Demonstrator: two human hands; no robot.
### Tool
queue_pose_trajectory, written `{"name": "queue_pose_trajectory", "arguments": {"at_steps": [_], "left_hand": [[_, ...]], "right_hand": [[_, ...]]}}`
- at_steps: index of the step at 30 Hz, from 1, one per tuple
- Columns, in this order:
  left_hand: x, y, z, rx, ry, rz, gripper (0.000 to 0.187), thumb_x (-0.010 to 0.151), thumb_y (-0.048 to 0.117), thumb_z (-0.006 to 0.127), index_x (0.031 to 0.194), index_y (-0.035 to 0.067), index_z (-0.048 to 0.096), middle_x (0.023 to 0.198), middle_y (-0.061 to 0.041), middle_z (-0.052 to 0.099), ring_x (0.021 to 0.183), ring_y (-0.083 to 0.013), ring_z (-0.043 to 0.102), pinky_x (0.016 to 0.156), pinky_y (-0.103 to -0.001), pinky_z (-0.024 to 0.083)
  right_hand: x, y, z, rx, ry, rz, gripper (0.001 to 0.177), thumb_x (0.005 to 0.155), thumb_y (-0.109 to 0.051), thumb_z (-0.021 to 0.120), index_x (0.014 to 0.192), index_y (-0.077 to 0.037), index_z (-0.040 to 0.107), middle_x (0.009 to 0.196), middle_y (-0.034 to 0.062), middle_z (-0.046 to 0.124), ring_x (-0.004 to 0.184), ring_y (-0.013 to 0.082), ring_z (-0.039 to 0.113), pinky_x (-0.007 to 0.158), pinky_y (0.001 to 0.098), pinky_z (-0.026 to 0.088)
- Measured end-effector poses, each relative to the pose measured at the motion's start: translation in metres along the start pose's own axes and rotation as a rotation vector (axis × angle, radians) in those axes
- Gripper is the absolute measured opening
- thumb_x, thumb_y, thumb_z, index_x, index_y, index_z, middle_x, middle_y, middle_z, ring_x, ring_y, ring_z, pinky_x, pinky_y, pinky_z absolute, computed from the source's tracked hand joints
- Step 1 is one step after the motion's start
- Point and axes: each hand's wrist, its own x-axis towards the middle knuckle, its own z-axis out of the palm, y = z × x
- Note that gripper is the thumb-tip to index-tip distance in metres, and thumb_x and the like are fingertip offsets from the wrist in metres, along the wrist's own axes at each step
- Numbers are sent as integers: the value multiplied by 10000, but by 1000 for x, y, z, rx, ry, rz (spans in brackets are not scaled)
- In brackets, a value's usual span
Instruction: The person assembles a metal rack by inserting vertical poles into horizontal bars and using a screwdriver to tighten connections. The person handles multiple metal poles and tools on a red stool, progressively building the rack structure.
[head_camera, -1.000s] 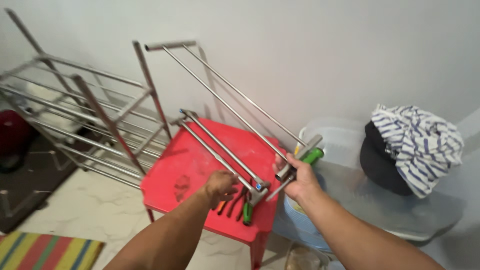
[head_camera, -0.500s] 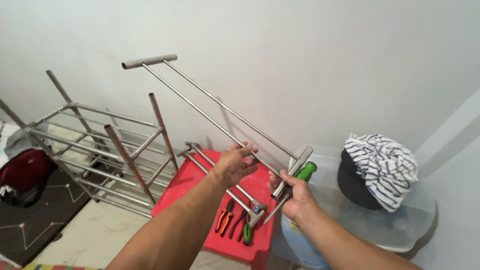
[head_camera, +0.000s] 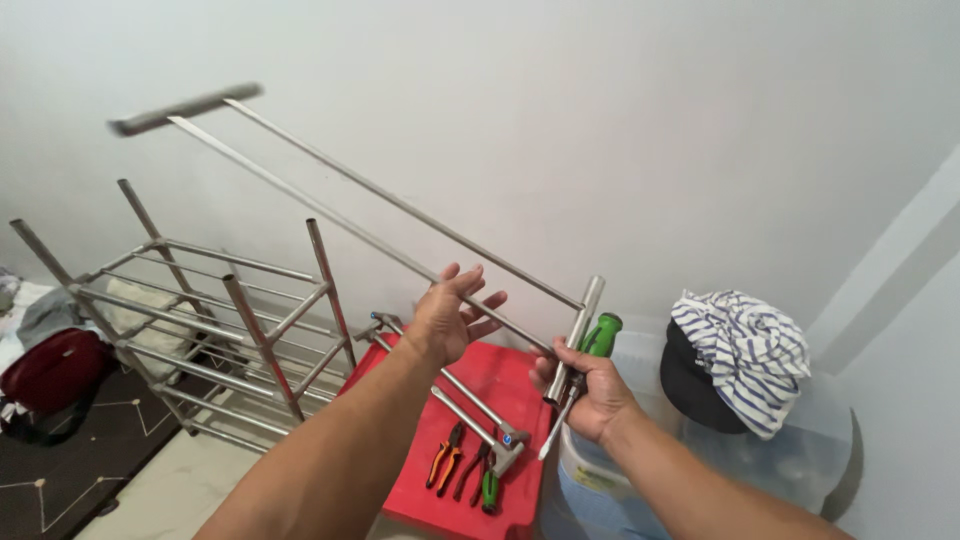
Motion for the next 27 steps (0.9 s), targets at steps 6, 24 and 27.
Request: {"name": "queue_pose_trajectory", "arguments": {"at_steps": [6,24,27], "left_hand": [[-14,21,-4,-222,-216,143,841,872,6,585,1587,317,269,1481,-13,543,1062,-235,678,836,-383,604],[-25,49,-22,-397,-308,270,650,932,84,616,1502,328,420,1380,1,635,547,-47,429,520,-215,381],[-27,51,-25,-388,-339,293,678,922,55,589,1513,335,411,1406,15,613,552,-46,404,529,-219,380]], "right_hand": [[-3,-9,21,-70,-107,45,150,862,-72,705,1005,-74,660,1043,185,736,805,235,712,820,459,622],[-1,-5,66,-145,-124,41,245,906,-306,712,999,-91,638,945,139,712,779,261,710,724,447,622],[2,-4,69,-163,-120,58,235,913,-297,711,980,-84,638,932,143,709,761,253,699,706,431,614]]}}
